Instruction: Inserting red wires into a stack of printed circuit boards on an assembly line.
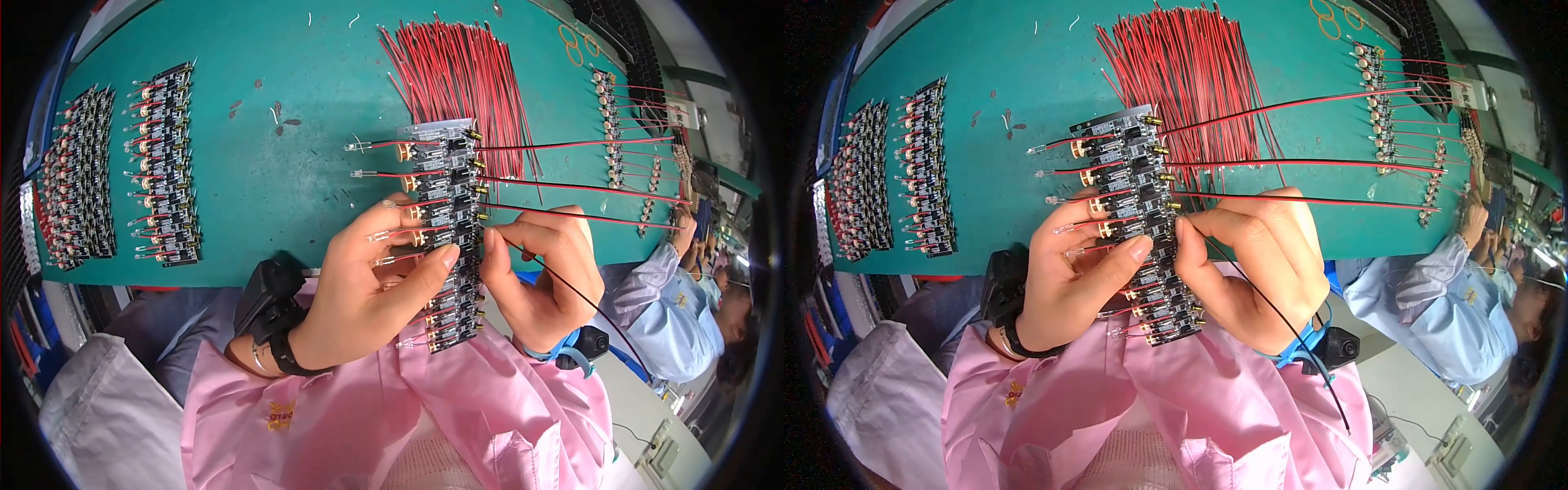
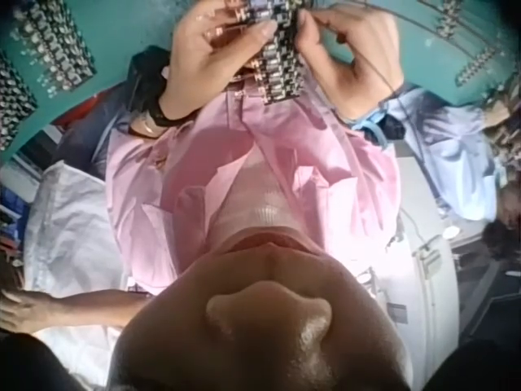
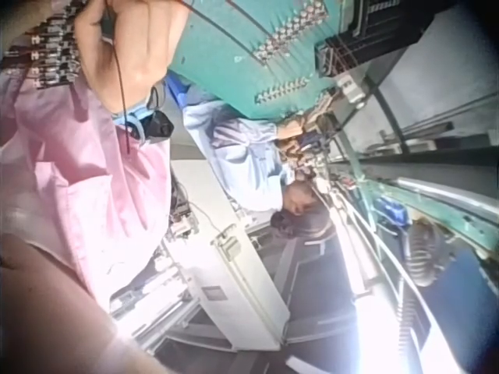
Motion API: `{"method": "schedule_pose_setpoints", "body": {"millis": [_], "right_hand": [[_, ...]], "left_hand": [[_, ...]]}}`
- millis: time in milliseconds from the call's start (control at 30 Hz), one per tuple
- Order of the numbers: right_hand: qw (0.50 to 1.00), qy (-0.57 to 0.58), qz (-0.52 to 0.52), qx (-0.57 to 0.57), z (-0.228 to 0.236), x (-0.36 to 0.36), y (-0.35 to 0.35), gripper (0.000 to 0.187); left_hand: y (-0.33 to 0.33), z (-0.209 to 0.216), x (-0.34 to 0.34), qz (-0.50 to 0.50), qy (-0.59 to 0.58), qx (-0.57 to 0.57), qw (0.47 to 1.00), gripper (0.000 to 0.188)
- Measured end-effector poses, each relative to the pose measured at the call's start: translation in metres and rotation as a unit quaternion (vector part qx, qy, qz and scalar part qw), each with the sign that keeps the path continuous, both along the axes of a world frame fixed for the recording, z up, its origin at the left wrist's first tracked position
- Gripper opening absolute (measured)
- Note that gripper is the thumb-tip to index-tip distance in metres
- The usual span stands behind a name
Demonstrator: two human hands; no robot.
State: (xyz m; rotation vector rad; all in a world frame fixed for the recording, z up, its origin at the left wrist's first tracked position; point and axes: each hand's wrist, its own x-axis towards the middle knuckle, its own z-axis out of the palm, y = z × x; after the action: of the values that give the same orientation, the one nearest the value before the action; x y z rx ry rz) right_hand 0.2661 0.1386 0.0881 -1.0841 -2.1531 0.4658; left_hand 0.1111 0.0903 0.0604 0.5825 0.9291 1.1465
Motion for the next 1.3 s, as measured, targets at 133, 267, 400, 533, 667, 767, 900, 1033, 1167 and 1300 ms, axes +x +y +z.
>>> {"method": "schedule_pose_setpoints", "body": {"millis": [133,267,400,533,667,767,900,1033,1167,1300], "right_hand": [[1.000,-0.015,-0.004,-0.002,0.0004,-0.0010,0.0001,0.020],[1.000,-0.015,-0.002,-0.004,-0.0007,-0.0018,-0.0004,0.020],[1.000,-0.004,0.000,-0.010,-0.0021,-0.0023,-0.0002,0.019],[0.999,-0.014,-0.001,-0.033,0.0012,-0.0011,0.0006,0.019],[0.999,-0.014,-0.002,-0.033,0.0003,-0.0009,0.0002,0.019],[0.999,0.014,-0.014,-0.029,-0.0015,-0.0037,-0.0001,0.020],[1.000,-0.003,-0.007,-0.030,-0.0002,-0.0036,0.0013,0.019],[0.997,0.047,-0.025,-0.054,-0.0040,-0.0034,0.0003,0.017],[0.993,0.046,-0.041,-0.097,-0.0023,-0.0030,0.0001,0.016],[0.995,0.050,-0.022,-0.078,-0.0038,-0.0046,-0.0012,0.012]], "left_hand": [[0.0009,0.0010,0.0008,0.004,-0.003,0.005,1.000,0.027],[0.0012,-0.0005,0.0002,-0.002,0.001,0.006,1.000,0.027],[0.0008,-0.0007,0.0004,-0.001,0.006,0.012,1.000,0.026],[0.0023,0.0029,-0.0005,-0.003,0.010,0.004,1.000,0.026],[0.0023,0.0040,0.0017,0.002,0.014,0.004,1.000,0.026],[0.0019,0.0031,0.0042,0.032,0.013,0.028,0.999,0.025],[0.0020,0.0008,0.0027,0.026,0.012,0.035,0.999,0.026],[0.0020,0.0008,0.0002,0.003,0.001,0.022,1.000,0.026],[0.0023,0.0014,0.0000,-0.002,-0.007,0.000,1.000,0.026],[0.0020,0.0022,0.0032,0.020,0.007,0.017,1.000,0.026]]}}
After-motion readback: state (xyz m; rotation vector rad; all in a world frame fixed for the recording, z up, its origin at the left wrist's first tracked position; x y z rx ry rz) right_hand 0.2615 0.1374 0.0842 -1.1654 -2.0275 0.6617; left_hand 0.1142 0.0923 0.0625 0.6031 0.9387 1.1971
